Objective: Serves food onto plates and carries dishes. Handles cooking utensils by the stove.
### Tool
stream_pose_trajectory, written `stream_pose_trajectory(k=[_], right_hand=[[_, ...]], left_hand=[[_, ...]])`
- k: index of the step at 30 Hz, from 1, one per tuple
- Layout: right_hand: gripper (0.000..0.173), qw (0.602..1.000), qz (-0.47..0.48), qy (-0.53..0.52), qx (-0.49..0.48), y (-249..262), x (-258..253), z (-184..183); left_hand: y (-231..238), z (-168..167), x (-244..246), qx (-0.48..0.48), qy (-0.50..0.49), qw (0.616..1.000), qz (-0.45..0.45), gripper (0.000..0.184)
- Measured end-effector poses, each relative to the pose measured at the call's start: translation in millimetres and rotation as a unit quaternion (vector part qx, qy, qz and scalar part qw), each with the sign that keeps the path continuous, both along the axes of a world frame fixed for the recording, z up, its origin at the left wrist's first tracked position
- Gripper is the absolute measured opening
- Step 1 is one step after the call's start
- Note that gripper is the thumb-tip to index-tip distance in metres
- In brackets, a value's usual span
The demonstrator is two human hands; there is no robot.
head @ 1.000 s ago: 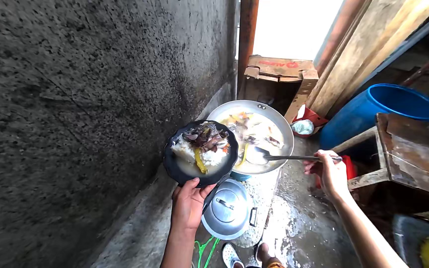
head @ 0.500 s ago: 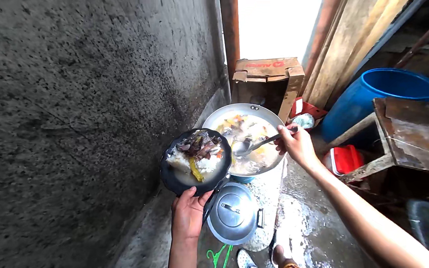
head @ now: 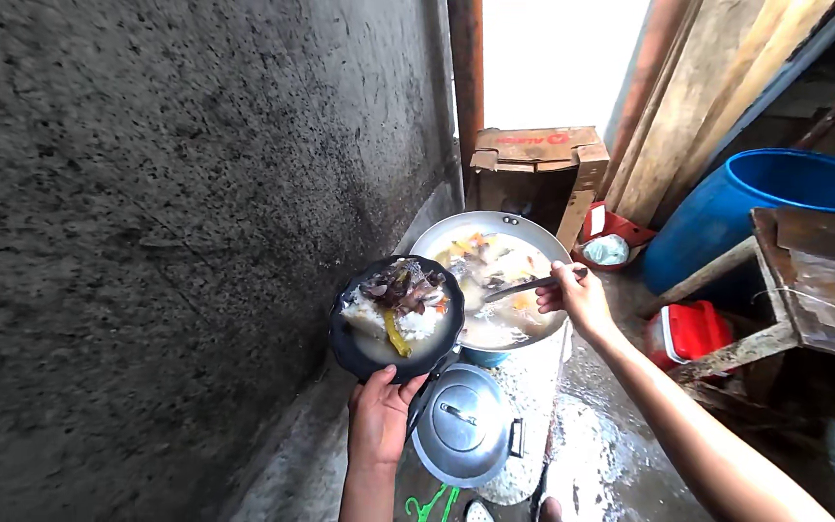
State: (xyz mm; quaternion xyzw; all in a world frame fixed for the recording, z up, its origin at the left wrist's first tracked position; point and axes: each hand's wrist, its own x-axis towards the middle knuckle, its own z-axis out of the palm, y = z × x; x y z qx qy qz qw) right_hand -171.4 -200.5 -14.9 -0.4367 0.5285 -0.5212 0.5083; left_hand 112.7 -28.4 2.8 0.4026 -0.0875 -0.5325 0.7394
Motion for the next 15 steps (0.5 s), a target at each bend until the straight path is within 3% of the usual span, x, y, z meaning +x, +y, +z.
stream_pose_trajectory(k=[7, 15], right_hand=[[0.034, 0.998, -0.011, 0.035, -0.045, -2.8, -31.6, 31.5], [0.032, 0.991, -0.025, 0.069, -0.108, -15.0, -60.6, 91.1]], left_hand=[[-0.5, 0.0, -2.4, 0.011, 0.018, 1.000, 0.003, 0.023], [-3.4, -1.8, -12.0, 0.022, 0.036, 0.999, -0.005, 0.024]])
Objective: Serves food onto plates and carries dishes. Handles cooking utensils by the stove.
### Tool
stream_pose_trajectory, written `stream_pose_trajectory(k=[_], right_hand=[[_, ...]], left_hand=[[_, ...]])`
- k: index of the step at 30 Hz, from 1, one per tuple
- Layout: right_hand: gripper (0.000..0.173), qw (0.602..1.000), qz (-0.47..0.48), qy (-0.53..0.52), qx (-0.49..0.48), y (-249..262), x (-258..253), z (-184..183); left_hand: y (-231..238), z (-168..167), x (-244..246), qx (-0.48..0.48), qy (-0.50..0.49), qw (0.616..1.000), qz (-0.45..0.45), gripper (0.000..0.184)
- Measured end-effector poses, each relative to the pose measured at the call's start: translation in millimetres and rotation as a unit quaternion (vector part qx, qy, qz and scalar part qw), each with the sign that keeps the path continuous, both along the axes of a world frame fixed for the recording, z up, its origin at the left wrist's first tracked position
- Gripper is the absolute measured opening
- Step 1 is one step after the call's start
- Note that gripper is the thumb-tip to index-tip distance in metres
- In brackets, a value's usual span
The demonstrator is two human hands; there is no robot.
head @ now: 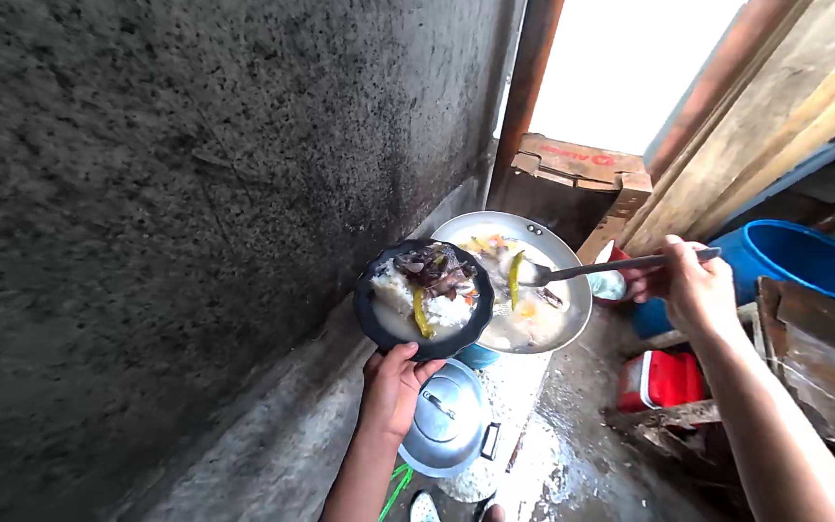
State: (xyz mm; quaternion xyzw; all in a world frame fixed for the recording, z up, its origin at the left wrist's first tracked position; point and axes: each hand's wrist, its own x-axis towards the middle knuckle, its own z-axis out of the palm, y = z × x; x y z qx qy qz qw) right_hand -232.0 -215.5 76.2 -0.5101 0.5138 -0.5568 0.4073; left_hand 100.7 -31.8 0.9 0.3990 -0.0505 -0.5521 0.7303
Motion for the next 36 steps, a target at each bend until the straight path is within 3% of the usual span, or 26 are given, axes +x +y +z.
stream_pose_trajectory(k=[7, 16, 22, 26, 30, 33, 36], right_hand=[[0.034, 0.998, 0.042, -0.006, -0.046, -4.8, 9.5, 52.7], [0.032, 0.987, 0.131, 0.038, -0.088, 4.8, 60.0, 83.3], [0.019, 0.933, 0.180, 0.183, -0.251, 28.2, 63.9, 103.6], [0.020, 0.894, 0.190, 0.216, -0.344, 35.2, 52.0, 106.8], [0.017, 0.922, 0.134, 0.144, -0.334, 32.1, 35.1, 94.0], [0.014, 0.967, 0.071, 0.020, -0.246, 27.0, 21.7, 68.9], [0.017, 0.985, 0.033, -0.069, -0.153, 22.5, 3.2, 35.2]], left_hand=[[-4.1, 2.3, -13.8, 0.006, 0.021, 1.000, -0.014, 0.026], [-5.8, 5.0, -27.3, 0.011, 0.030, 0.999, -0.036, 0.029], [-5.8, 5.7, -30.5, 0.013, 0.031, 0.999, -0.043, 0.031], [-6.0, 4.3, -30.7, 0.006, 0.039, 0.998, -0.043, 0.031], [-6.9, 3.1, -31.1, -0.002, 0.039, 0.999, -0.037, 0.030], [-7.8, 1.6, -32.8, -0.008, 0.035, 0.999, -0.034, 0.030], [-8.0, 3.6, -37.0, -0.005, 0.023, 0.999, -0.024, 0.029]])
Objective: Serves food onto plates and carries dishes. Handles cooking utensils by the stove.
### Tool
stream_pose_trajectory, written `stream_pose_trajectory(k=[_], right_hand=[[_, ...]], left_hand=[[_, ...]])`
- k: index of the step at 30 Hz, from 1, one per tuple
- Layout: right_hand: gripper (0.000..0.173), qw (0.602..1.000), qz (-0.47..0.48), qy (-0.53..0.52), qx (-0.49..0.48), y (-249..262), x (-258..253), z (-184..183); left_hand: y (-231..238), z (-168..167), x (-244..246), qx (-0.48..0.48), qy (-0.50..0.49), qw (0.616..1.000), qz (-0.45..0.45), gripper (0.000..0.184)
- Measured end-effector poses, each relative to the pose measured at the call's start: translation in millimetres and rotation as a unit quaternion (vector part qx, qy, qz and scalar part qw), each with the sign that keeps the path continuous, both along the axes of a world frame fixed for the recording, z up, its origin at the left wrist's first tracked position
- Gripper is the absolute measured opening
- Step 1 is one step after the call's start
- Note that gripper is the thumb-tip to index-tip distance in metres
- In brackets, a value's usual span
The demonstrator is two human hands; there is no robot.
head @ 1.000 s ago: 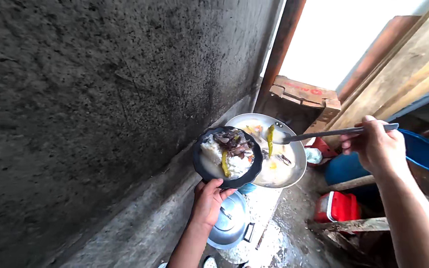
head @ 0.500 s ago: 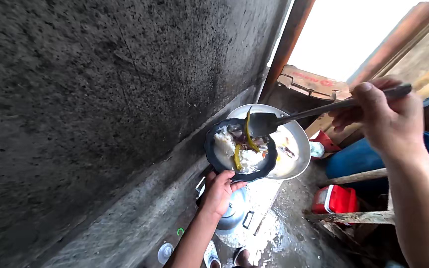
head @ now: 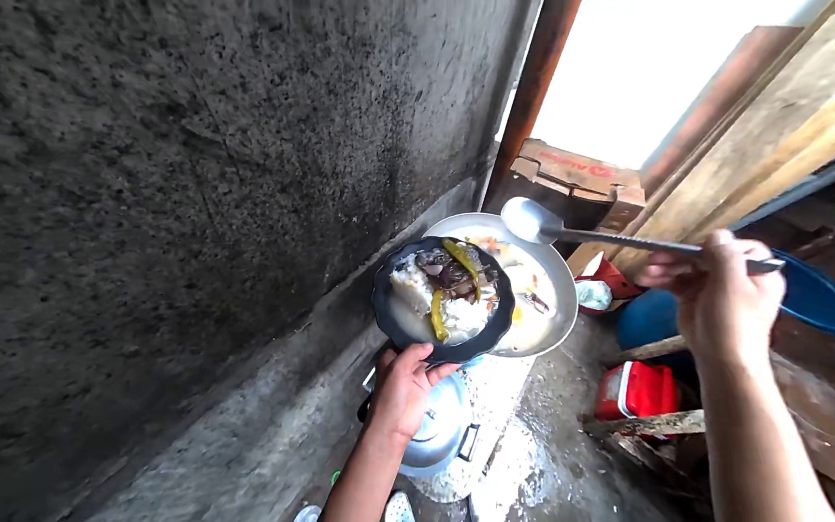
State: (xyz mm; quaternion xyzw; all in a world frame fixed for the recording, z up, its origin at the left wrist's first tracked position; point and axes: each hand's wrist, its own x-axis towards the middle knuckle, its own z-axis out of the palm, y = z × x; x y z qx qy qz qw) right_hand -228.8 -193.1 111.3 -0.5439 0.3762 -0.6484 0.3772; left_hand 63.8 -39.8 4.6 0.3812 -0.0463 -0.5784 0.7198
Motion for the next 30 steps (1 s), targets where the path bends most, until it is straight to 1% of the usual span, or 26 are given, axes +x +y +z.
stream_pose_trajectory(k=[2, 5, 10, 14, 17, 21, 25, 30], right_hand=[[0.017, 0.999, -0.012, -0.025, 0.038, -3.4, -11.8, -23.0], [0.015, 0.997, -0.014, -0.020, 0.069, -12.7, -25.9, -53.8], [0.019, 0.991, 0.049, 0.028, 0.124, -20.9, -35.0, -100.4], [0.015, 0.982, 0.104, 0.058, 0.143, -17.0, -43.0, -124.2], [0.017, 0.977, 0.137, 0.054, 0.153, -20.0, -60.6, -133.9], [0.016, 0.967, 0.188, 0.069, 0.155, -36.9, -76.8, -138.5], [0.014, 0.958, 0.225, 0.092, 0.152, -51.1, -77.6, -136.7], [0.017, 0.950, 0.248, 0.098, 0.162, -70.0, -75.4, -136.8]], left_hand=[[1.6, 1.4, -4.8, 0.003, -0.008, 1.000, 0.012, 0.027], [5.3, 3.8, -15.0, 0.007, -0.019, 0.999, 0.037, 0.026], [19.0, 5.8, -32.7, 0.011, -0.037, 0.996, 0.082, 0.022], [34.9, 2.3, -45.2, 0.006, -0.047, 0.992, 0.119, 0.023], [48.4, -0.2, -55.6, 0.007, -0.047, 0.988, 0.147, 0.026], [61.8, -3.0, -73.5, 0.019, -0.034, 0.981, 0.190, 0.023], [71.2, -4.7, -94.3, 0.025, -0.028, 0.974, 0.224, 0.022], [80.6, -6.3, -115.8, 0.011, -0.032, 0.970, 0.240, 0.022]])
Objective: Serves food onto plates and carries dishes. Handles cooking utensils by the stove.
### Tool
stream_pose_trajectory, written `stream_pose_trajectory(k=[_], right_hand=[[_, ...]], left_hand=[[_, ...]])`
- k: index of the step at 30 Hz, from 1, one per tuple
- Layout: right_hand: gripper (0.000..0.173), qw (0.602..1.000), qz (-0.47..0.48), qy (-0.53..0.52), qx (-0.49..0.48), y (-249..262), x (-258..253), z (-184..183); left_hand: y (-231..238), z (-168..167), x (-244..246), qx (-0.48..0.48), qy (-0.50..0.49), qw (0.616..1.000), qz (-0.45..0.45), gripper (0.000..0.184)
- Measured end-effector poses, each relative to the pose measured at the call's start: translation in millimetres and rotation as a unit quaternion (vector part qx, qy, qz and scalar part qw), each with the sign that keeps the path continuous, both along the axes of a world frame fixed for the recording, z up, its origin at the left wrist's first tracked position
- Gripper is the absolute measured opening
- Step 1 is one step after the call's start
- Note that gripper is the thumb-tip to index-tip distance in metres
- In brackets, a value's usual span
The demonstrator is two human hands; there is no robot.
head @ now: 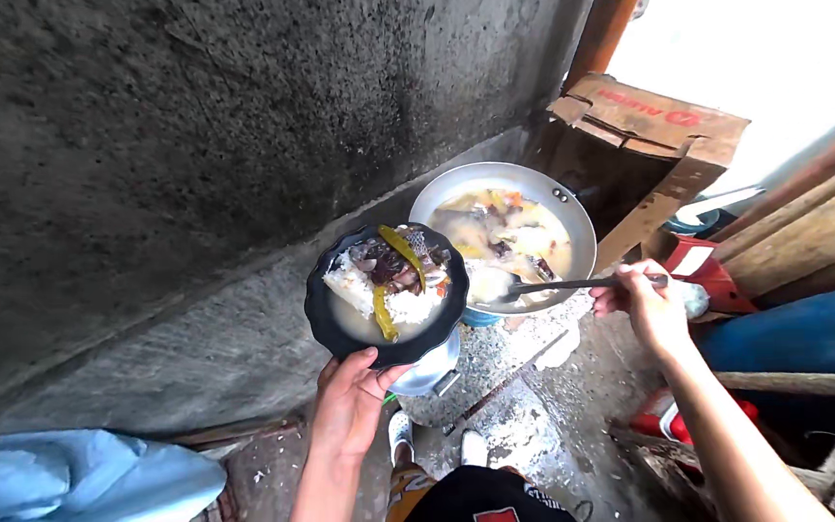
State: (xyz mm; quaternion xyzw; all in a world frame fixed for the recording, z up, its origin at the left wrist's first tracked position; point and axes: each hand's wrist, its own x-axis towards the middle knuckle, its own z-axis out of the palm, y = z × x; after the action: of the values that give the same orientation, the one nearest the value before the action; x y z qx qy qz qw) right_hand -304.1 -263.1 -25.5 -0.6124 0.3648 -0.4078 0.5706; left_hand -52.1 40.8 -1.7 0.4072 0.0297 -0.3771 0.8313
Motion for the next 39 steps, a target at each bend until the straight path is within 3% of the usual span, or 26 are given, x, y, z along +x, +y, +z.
stream_pose_trajectory(k=[9, 13, 23, 33, 39], right_hand=[[0.025, 0.997, -0.028, -0.020, 0.067, -21.4, -3.6, 7.1], [0.025, 0.997, -0.024, -0.033, 0.059, -28.5, -6.4, 26.4], [0.021, 0.999, -0.011, -0.036, 0.005, -47.6, -5.7, 80.5], [0.024, 0.996, 0.055, -0.056, -0.033, -29.3, 22.4, 117.3], [0.018, 0.980, 0.104, -0.084, -0.150, -9.0, 24.7, 124.4]], left_hand=[[16.0, -6.6, -35.1, -0.007, -0.005, 1.000, 0.014, 0.022], [17.0, -7.1, -48.7, 0.007, 0.010, 1.000, 0.021, 0.023], [8.0, -17.6, -65.7, 0.002, 0.057, 0.998, 0.009, 0.025], [-6.8, -22.6, -69.1, -0.009, 0.083, 0.997, -0.009, 0.028], [-6.4, -19.0, -68.3, -0.015, 0.078, 0.997, -0.005, 0.027]])
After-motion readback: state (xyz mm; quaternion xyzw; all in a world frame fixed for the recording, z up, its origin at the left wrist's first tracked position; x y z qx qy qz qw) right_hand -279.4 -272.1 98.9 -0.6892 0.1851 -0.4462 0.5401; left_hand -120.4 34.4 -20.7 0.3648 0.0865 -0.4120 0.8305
